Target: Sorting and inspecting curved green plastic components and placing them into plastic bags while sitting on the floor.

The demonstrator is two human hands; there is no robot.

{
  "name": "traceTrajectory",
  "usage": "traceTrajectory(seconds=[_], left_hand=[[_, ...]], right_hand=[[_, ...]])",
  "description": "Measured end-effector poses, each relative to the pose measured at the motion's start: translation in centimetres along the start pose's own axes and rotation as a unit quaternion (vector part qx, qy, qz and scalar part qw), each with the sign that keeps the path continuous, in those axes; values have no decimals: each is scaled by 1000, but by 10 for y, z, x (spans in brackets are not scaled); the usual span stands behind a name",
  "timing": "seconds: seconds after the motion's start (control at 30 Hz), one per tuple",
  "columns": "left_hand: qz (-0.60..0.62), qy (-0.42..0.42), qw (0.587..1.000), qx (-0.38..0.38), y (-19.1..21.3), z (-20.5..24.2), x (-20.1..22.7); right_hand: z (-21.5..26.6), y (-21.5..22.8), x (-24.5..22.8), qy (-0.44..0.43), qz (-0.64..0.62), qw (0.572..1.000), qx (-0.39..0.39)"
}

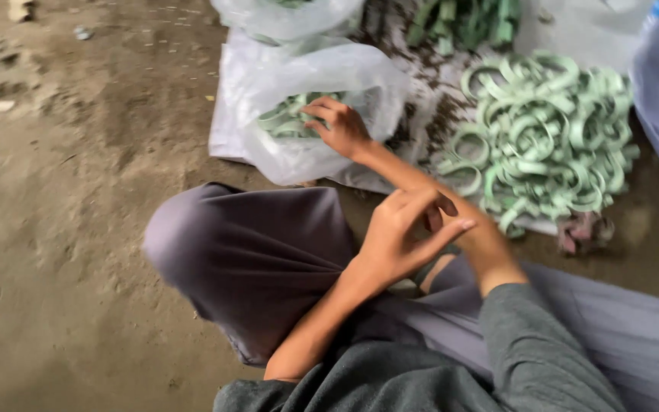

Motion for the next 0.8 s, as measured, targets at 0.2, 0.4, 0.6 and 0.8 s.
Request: traceTrajectory(seconds=[0.2, 0.4, 0.6, 0.8], left_hand=[[-283, -30, 932, -223, -18, 27, 10], [-356, -16, 841, -407, -19, 65, 5], [-681, 89, 679, -258, 113, 31, 32], [-562, 330, 612, -448, 144, 80, -14]], right_hand=[[76, 139, -19, 67, 37, 997, -26], [184, 233, 86, -62, 303, 923, -231], [232, 252, 131, -125, 285, 910, -274], [266, 183, 127, -58, 289, 878, -376]])
Point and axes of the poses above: each hand's wrist, its own z-axis away from the middle knuckle, its own y-axis out of the back of the hand, x = y × z, the point moved 4 cm from there along -z, towards the middle knuckle, and after that the axes turned 4 degrees about -x, right-handed, at the moved point
